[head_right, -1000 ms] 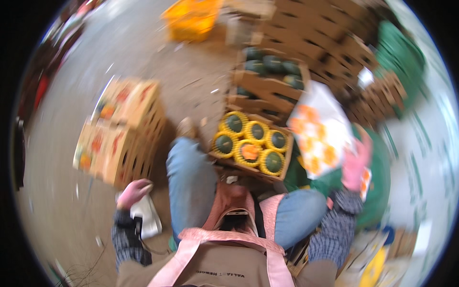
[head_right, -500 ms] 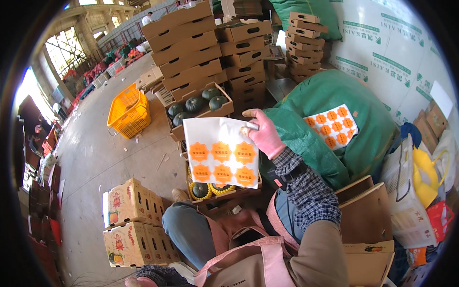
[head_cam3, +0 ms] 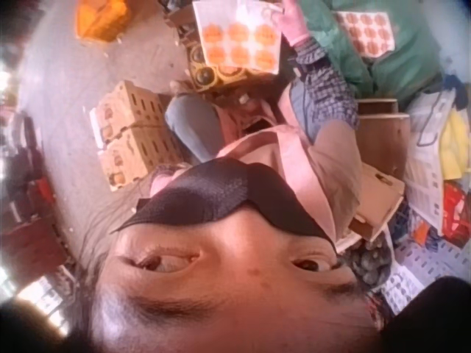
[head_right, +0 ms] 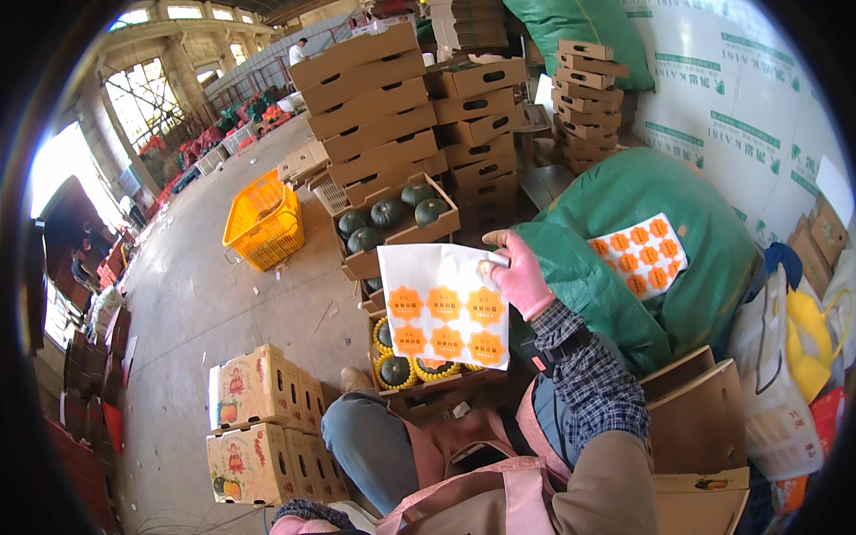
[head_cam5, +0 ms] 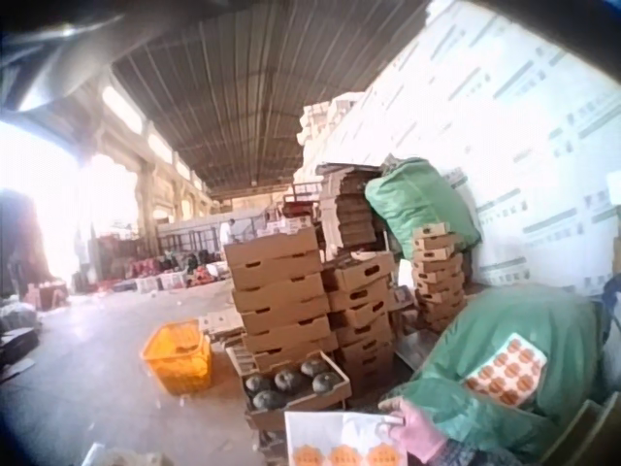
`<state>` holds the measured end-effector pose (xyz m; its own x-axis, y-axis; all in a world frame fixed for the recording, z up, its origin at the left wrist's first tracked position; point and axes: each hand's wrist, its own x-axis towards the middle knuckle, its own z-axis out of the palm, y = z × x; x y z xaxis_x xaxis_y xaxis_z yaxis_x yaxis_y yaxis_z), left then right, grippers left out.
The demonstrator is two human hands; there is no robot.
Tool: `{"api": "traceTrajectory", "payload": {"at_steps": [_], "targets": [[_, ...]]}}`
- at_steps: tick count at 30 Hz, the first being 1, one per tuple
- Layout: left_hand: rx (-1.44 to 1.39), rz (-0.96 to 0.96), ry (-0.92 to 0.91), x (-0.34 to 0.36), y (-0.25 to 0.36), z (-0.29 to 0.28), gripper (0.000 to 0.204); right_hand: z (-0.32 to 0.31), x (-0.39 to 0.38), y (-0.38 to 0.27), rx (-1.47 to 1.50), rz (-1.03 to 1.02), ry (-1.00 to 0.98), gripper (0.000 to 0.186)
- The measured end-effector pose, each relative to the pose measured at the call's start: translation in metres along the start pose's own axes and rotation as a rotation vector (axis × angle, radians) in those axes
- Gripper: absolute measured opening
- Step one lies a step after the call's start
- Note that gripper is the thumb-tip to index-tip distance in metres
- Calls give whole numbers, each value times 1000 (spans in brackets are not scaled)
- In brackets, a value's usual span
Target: The person places yellow foam mesh sleeves onto squashes, arranges the squashes in a cardboard box, and applies stickers to a sheet before placing the box into another container.
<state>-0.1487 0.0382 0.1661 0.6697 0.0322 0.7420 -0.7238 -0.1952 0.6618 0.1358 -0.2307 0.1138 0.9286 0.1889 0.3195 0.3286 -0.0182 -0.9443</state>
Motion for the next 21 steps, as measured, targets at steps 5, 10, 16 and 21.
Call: {"api": "traceTrajectory", "payload": {"at_steps": [5,10,16,21], "targets": [[-114,-88,138,13,12,-14,35,25,6,2,34,-117,-25,39],[-75,-747,134,73,-88,4,52,20,-6,-24,25,-27,-67,42],[-231,-931,112,69,-158,15,32,41,2,-25,-30,-115,-99,42],[-325,-865,303,72,-197,28,22,20,0,-3,130,151,-295,79]]}}
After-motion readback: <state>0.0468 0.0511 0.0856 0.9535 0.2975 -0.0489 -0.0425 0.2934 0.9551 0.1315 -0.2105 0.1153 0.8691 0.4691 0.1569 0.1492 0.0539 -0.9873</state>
